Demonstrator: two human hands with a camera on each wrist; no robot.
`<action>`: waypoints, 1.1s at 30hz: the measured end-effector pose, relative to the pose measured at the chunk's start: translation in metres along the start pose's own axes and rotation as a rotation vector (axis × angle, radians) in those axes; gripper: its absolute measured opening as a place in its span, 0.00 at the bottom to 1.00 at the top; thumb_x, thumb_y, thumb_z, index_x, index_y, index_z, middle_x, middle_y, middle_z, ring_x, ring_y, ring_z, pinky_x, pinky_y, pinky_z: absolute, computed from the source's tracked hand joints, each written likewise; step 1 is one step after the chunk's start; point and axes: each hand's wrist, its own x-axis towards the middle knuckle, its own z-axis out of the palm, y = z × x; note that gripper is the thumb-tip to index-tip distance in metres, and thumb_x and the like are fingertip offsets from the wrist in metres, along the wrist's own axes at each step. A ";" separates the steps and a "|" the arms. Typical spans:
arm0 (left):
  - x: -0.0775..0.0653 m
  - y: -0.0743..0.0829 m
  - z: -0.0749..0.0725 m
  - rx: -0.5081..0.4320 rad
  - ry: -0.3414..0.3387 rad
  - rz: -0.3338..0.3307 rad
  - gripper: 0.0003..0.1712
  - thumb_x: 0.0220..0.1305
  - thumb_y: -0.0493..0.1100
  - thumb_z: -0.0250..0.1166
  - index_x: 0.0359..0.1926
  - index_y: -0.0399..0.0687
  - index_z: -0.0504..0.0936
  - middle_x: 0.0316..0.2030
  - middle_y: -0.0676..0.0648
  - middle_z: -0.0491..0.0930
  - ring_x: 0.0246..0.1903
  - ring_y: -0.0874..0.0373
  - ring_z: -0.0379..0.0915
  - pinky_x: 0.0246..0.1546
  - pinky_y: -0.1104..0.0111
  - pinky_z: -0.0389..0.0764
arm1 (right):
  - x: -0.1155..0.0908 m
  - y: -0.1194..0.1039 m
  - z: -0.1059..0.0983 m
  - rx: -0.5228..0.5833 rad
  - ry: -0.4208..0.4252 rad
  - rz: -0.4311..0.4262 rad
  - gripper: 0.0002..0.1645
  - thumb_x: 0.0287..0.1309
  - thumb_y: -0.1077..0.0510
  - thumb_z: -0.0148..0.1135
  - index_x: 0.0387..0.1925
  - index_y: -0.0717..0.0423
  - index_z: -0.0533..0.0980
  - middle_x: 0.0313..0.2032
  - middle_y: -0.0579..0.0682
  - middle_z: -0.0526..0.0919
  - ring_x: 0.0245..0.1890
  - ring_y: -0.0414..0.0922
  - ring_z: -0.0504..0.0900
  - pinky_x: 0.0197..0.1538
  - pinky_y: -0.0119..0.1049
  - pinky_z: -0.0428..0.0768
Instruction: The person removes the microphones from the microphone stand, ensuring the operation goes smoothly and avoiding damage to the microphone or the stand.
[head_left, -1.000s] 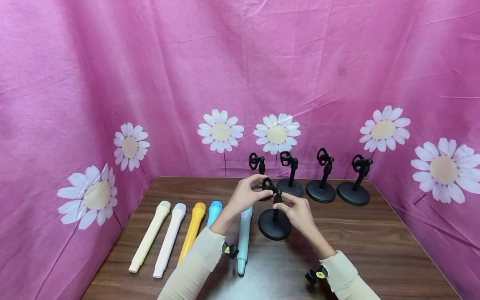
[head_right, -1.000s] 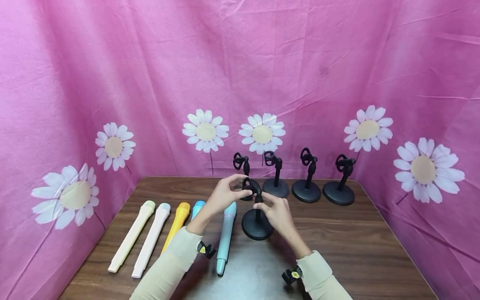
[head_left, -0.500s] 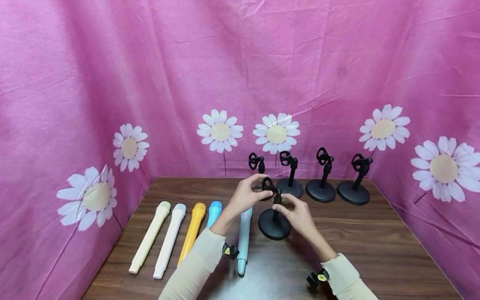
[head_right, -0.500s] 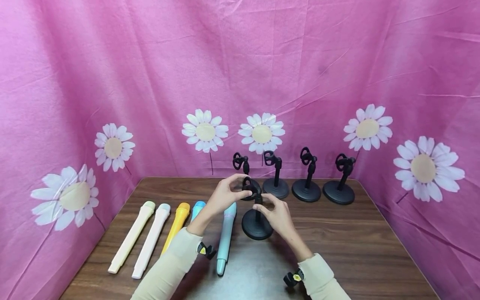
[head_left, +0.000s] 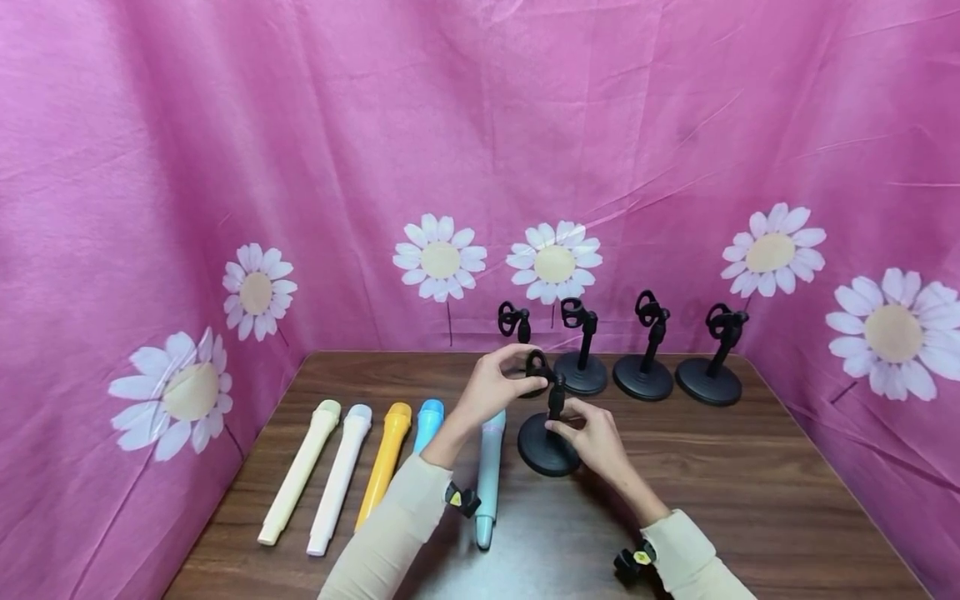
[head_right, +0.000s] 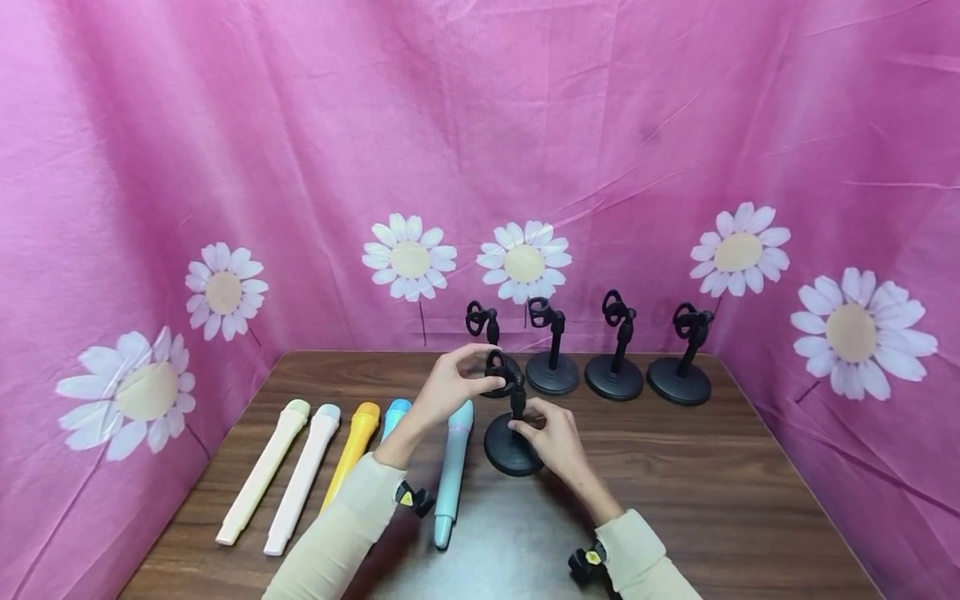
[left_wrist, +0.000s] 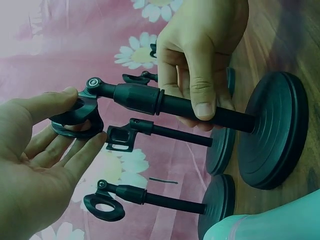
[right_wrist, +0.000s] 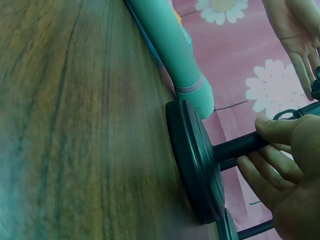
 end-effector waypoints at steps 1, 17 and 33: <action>0.000 0.000 -0.002 -0.001 0.000 0.002 0.28 0.65 0.42 0.78 0.65 0.50 0.84 0.55 0.45 0.87 0.56 0.50 0.86 0.54 0.63 0.88 | 0.001 -0.001 0.000 -0.004 0.001 -0.007 0.11 0.56 0.62 0.82 0.40 0.53 0.88 0.36 0.46 0.93 0.40 0.44 0.91 0.46 0.39 0.89; 0.003 0.025 -0.036 -0.022 0.098 0.084 0.30 0.64 0.42 0.78 0.66 0.46 0.82 0.54 0.45 0.88 0.60 0.53 0.84 0.67 0.59 0.82 | 0.033 -0.036 -0.005 -0.017 0.001 -0.155 0.14 0.58 0.59 0.80 0.47 0.53 0.89 0.40 0.45 0.92 0.42 0.41 0.90 0.46 0.37 0.89; 0.004 0.045 -0.076 -0.028 0.184 0.154 0.24 0.64 0.38 0.78 0.60 0.49 0.86 0.51 0.42 0.89 0.56 0.53 0.86 0.65 0.55 0.82 | 0.071 -0.069 0.019 0.086 0.000 -0.257 0.12 0.56 0.63 0.81 0.42 0.56 0.88 0.37 0.48 0.87 0.40 0.44 0.89 0.46 0.38 0.91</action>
